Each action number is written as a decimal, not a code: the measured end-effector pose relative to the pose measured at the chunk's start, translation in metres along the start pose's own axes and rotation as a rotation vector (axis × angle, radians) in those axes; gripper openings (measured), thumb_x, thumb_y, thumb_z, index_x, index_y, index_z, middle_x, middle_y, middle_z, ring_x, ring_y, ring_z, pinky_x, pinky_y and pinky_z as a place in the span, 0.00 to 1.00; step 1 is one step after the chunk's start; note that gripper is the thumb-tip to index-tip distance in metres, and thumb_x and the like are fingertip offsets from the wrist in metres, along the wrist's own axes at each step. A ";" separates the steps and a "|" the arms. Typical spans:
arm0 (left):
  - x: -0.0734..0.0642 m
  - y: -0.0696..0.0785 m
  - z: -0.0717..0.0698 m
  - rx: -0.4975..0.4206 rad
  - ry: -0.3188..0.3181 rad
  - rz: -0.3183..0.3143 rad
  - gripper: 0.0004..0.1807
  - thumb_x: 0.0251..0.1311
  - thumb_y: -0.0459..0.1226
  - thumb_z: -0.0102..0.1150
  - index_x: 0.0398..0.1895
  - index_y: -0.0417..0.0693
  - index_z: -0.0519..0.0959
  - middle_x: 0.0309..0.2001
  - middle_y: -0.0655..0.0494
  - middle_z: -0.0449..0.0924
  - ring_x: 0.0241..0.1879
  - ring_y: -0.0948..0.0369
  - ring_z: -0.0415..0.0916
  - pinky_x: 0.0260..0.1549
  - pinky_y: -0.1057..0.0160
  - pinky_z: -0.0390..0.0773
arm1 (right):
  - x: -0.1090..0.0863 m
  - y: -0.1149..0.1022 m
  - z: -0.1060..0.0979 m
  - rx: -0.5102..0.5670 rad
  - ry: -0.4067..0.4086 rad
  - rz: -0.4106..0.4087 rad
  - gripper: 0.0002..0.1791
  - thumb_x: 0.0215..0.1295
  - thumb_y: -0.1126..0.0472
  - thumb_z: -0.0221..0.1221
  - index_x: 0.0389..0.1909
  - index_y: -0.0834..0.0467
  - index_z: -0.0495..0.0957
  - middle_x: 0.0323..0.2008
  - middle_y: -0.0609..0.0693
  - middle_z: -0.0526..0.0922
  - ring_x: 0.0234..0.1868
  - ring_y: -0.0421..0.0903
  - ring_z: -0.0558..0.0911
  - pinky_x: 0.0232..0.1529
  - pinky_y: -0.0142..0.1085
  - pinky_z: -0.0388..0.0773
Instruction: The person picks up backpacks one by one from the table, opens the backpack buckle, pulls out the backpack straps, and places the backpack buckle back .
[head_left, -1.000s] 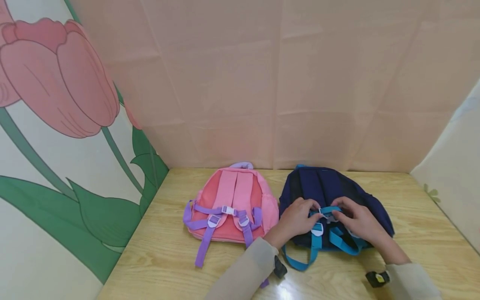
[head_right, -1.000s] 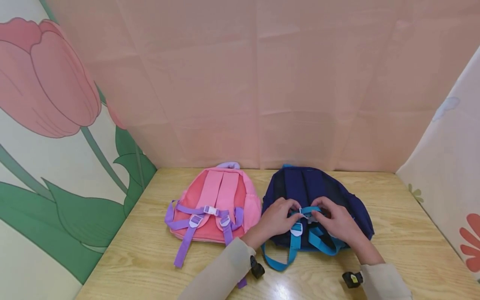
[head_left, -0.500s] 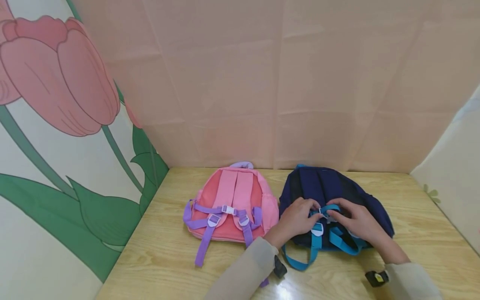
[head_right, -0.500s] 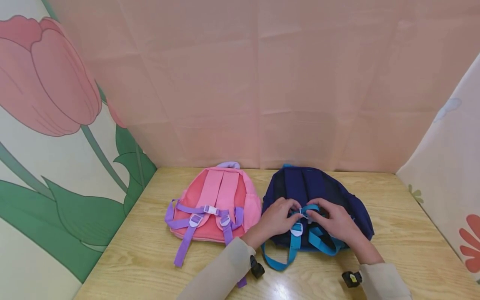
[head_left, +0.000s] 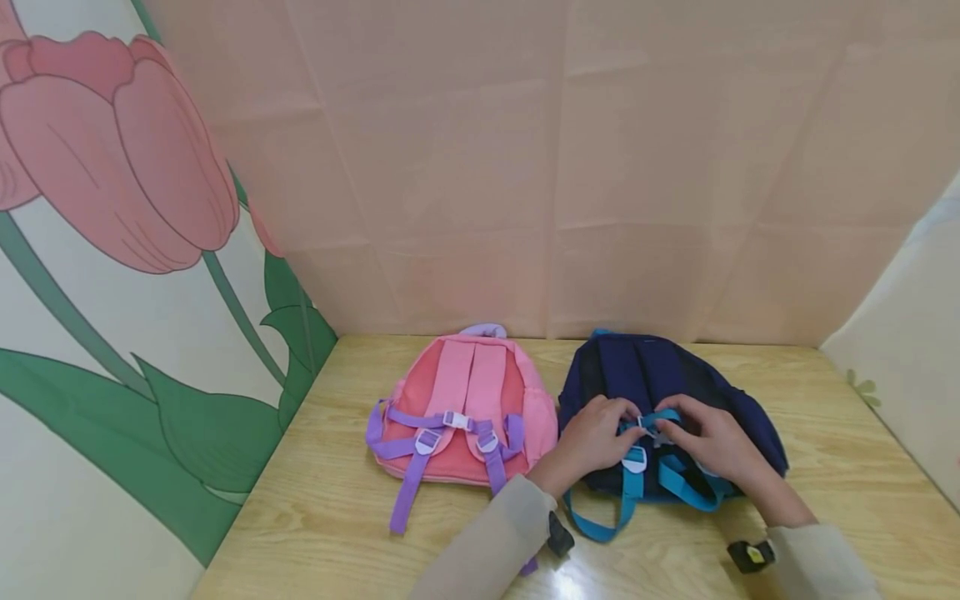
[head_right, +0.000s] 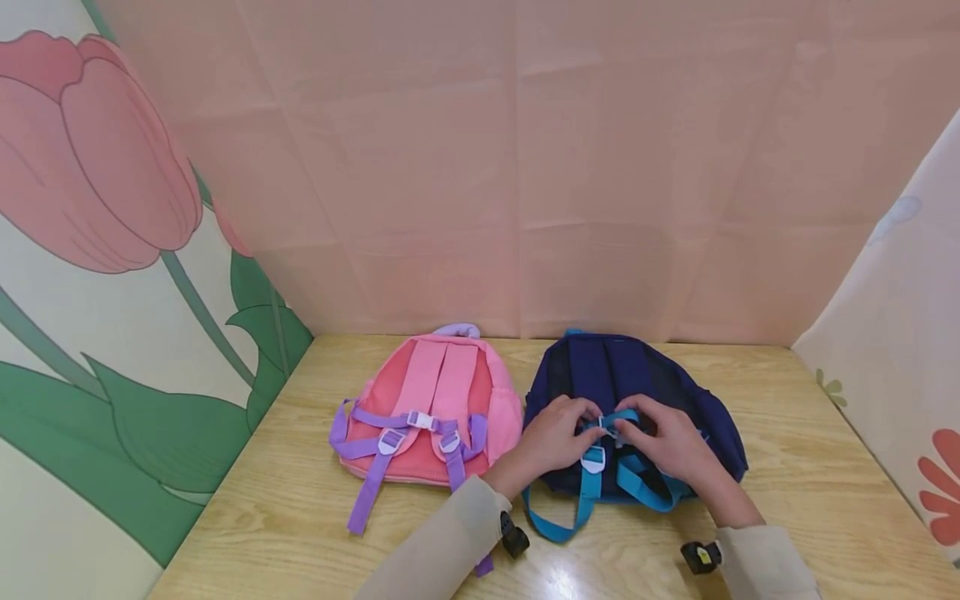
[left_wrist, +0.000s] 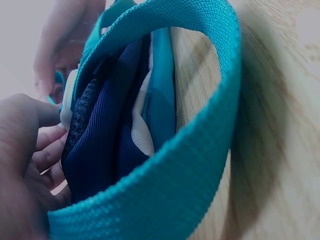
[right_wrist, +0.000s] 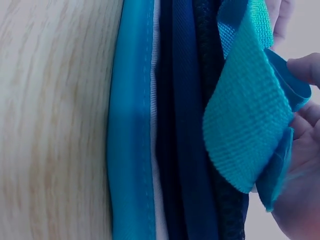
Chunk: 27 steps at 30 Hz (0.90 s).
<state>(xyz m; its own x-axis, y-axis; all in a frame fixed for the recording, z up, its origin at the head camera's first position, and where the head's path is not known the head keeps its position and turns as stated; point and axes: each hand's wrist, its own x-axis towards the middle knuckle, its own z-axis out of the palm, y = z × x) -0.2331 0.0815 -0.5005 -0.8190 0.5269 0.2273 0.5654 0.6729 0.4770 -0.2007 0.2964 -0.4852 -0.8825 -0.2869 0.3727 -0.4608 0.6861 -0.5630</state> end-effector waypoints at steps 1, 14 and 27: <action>0.000 0.000 0.000 0.000 0.004 0.001 0.12 0.70 0.53 0.59 0.51 0.64 0.81 0.43 0.70 0.78 0.43 0.73 0.71 0.38 0.77 0.71 | -0.001 0.000 0.000 0.005 0.000 0.001 0.07 0.70 0.62 0.63 0.46 0.52 0.79 0.26 0.41 0.75 0.23 0.35 0.71 0.23 0.31 0.68; -0.001 0.000 0.000 -0.020 -0.003 -0.009 0.12 0.71 0.53 0.58 0.51 0.64 0.80 0.43 0.70 0.78 0.42 0.73 0.70 0.37 0.77 0.70 | -0.003 0.004 0.000 -0.035 0.008 -0.035 0.14 0.69 0.66 0.63 0.54 0.54 0.81 0.43 0.50 0.85 0.33 0.34 0.76 0.32 0.31 0.75; -0.001 -0.001 0.000 0.010 0.001 0.016 0.12 0.71 0.53 0.57 0.52 0.64 0.80 0.43 0.71 0.78 0.44 0.74 0.71 0.39 0.79 0.69 | -0.001 0.001 0.003 -0.083 -0.015 -0.048 0.09 0.71 0.61 0.63 0.49 0.53 0.82 0.46 0.48 0.85 0.41 0.35 0.79 0.39 0.35 0.79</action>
<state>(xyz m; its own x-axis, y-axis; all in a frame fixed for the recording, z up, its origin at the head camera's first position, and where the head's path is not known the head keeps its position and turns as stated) -0.2331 0.0801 -0.5008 -0.8097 0.5373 0.2361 0.5796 0.6692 0.4650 -0.2007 0.2950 -0.4884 -0.8613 -0.3305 0.3860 -0.4936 0.7244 -0.4811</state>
